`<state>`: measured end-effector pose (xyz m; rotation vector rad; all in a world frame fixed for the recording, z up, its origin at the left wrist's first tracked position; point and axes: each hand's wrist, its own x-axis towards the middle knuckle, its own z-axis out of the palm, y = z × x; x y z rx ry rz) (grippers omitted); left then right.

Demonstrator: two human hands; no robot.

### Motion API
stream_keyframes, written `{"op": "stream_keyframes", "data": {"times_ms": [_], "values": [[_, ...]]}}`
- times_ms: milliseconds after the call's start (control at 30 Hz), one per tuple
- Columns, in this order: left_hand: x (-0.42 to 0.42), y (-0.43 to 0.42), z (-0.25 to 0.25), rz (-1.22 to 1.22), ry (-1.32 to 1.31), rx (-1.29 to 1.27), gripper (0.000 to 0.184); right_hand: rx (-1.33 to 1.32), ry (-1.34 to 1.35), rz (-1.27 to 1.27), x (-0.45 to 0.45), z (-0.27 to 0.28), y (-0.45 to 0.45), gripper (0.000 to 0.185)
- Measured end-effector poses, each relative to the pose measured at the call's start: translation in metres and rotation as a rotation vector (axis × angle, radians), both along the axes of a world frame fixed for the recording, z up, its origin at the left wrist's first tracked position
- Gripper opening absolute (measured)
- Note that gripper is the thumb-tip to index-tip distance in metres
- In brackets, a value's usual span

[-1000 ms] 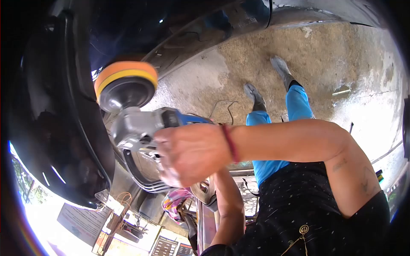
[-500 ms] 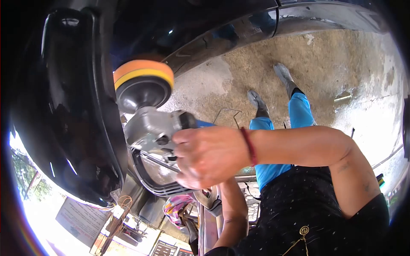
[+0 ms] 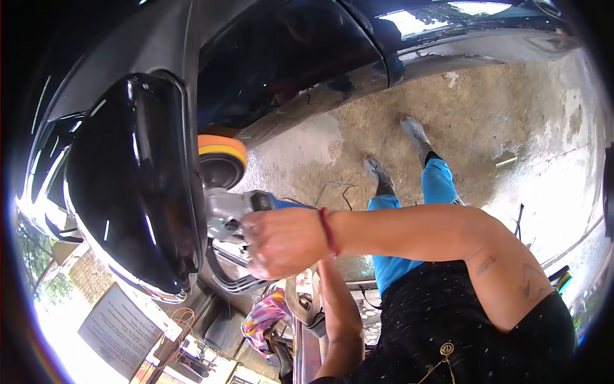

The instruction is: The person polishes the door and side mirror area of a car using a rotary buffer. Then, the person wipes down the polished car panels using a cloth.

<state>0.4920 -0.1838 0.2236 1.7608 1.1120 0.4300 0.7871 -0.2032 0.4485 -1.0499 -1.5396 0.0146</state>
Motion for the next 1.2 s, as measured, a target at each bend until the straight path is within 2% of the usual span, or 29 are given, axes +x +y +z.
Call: {"op": "stream_keyframes", "data": {"times_ms": [133, 200, 333, 433, 533, 967, 1033, 1200], "values": [[0.039, -0.053, 0.044, -0.101, 0.183, -0.008, 0.050, -0.065, -0.052, -0.043, 0.033, 0.000, -0.053, 0.017], [0.059, -0.078, 0.057, -0.172, 0.223, -0.001, 0.050, -0.052, -0.033, -0.081, 0.053, 0.009, -0.086, 0.027], [0.089, -0.106, 0.072, -0.279, 0.244, 0.010, 0.050, -0.081, -0.002, -0.046, 0.081, 0.011, -0.128, 0.029], [0.102, -0.116, 0.084, -0.314, 0.248, 0.022, 0.050, -0.034, 0.002, -0.112, 0.094, 0.012, -0.151, 0.031], [0.110, -0.120, 0.093, -0.331, 0.260, 0.026, 0.050, -0.080, 0.054, -0.006, 0.121, 0.023, -0.169, 0.025], [0.132, -0.129, 0.123, -0.384, 0.310, 0.056, 0.051, -0.024, 0.114, -0.023, 0.141, 0.022, -0.187, 0.026], [0.135, -0.131, 0.129, -0.388, 0.318, 0.062, 0.051, -0.126, 0.063, -0.008, 0.142, 0.024, -0.191, 0.023], [0.131, -0.137, 0.149, -0.389, 0.357, 0.065, 0.051, -0.132, 0.104, 0.020, 0.150, 0.040, -0.186, 0.028]]}}
